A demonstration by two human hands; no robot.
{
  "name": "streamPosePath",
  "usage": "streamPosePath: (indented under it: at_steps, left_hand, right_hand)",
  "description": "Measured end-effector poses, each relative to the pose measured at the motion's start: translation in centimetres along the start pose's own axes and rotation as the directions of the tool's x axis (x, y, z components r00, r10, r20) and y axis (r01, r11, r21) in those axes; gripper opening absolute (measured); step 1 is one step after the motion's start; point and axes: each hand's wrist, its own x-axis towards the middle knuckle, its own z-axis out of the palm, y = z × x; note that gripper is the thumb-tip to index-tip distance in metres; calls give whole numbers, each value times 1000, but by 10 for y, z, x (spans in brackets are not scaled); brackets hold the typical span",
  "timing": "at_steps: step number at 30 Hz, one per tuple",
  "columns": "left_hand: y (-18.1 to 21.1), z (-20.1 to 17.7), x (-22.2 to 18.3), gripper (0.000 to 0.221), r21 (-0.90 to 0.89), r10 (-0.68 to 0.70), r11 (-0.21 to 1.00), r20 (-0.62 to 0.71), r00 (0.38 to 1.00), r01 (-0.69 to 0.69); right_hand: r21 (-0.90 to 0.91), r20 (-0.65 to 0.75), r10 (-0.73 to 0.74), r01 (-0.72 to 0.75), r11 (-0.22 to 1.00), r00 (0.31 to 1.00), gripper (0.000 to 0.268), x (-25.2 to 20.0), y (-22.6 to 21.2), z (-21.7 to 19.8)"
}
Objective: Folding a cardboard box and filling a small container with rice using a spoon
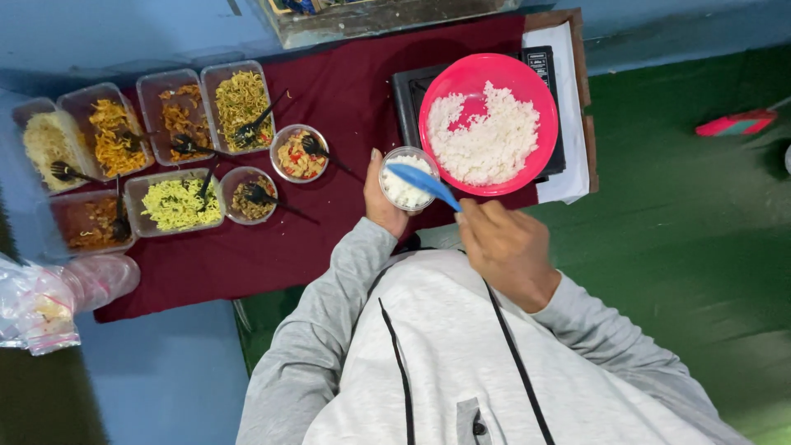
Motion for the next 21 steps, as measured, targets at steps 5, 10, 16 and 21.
streamPosePath:
  at_steps: [5, 10, 16, 21]
  left_hand:
    - [3, 4, -7, 53, -72, 6, 997, -9, 1000, -7]
    - [7, 11, -15, 45, -147, 16, 989, -64, 998, -25]
    - [10, 7, -10, 49, -103, 29, 994, -48, 998, -33]
    - [2, -16, -3, 60, -25, -3, 1000, -61, 998, 2]
  right_hand:
    - [-22, 74, 7, -6, 1000, 997, 16, -6, 13, 16]
    - [-19, 86, 21, -19, 1000, 996, 14, 1, 12, 8]
    - [-10, 148, 61, -60, 998, 987, 13, 1, 15, 12]
    - [-167, 123, 196, -174, 970, 973, 10, 10, 49, -3]
